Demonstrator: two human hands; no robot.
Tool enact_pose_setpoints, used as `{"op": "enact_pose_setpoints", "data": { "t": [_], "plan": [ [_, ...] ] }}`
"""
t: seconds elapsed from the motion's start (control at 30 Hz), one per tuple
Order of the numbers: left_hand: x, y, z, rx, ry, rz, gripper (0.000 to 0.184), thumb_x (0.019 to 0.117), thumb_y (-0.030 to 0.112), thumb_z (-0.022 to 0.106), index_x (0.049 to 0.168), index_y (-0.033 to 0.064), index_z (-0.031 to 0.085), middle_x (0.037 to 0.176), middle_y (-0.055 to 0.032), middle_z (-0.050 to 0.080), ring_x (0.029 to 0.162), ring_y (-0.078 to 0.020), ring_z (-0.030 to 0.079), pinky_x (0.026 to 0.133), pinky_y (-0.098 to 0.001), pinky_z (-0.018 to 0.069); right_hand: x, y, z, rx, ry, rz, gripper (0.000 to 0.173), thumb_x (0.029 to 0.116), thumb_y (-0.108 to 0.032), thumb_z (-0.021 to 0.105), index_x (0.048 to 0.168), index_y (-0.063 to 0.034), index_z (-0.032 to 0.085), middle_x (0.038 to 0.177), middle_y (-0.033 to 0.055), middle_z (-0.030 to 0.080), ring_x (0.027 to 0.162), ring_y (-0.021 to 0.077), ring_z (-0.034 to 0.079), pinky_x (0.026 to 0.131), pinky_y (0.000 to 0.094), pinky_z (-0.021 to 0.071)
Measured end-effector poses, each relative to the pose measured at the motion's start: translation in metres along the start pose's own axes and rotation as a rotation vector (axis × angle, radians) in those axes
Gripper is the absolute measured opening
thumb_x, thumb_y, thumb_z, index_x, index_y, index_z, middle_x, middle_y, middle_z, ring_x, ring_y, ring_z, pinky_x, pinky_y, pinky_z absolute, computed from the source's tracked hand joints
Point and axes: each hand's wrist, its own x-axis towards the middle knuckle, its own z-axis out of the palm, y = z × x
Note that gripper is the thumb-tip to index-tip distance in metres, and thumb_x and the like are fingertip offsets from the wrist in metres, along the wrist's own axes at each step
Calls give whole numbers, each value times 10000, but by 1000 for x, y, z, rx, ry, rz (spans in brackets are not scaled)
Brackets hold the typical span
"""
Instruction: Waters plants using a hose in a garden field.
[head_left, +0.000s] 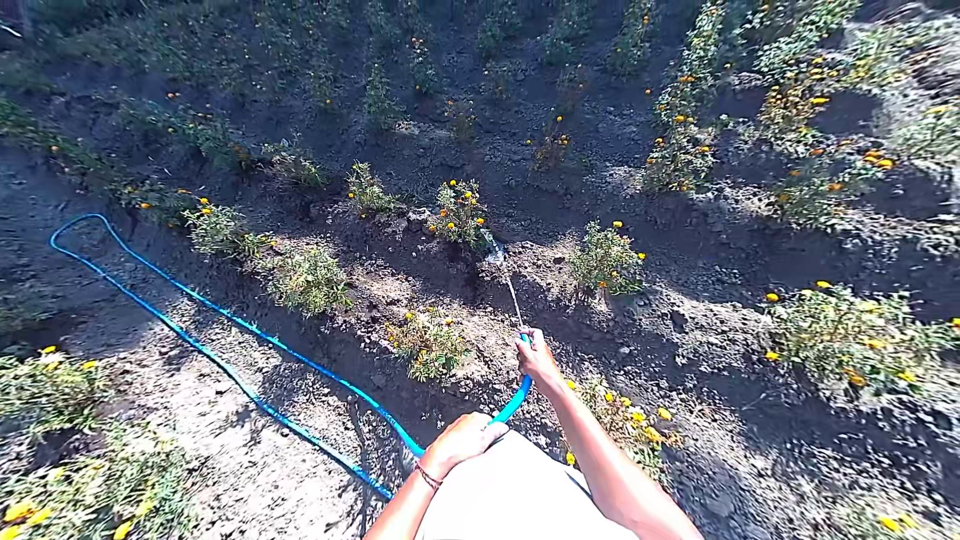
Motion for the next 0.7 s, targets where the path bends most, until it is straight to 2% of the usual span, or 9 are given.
{"op": "enact_pose_setpoints", "data": {
  "t": [0.27,0.7],
  "plan": [
    [2,-1,1,-6,-6,7,514,1093,429,416,954,-22,622,826,-164,603,778,-299,606,756,-523,491,0,2,-1,-3,-3,-30,347,1088,-144,471,1415,-48,405,784,71,504,546,154,488,533,343,470],
    [-2,-1,1,-4,-13,-13,517,1094,434,415,954,-19,621,837,-164,603,788,-292,605,768,-508,491,-2,0,2,-46,-17,-9,365,1088,-143,469,1438,-58,407,809,93,525,573,180,512,553,370,484]
  ]
}}
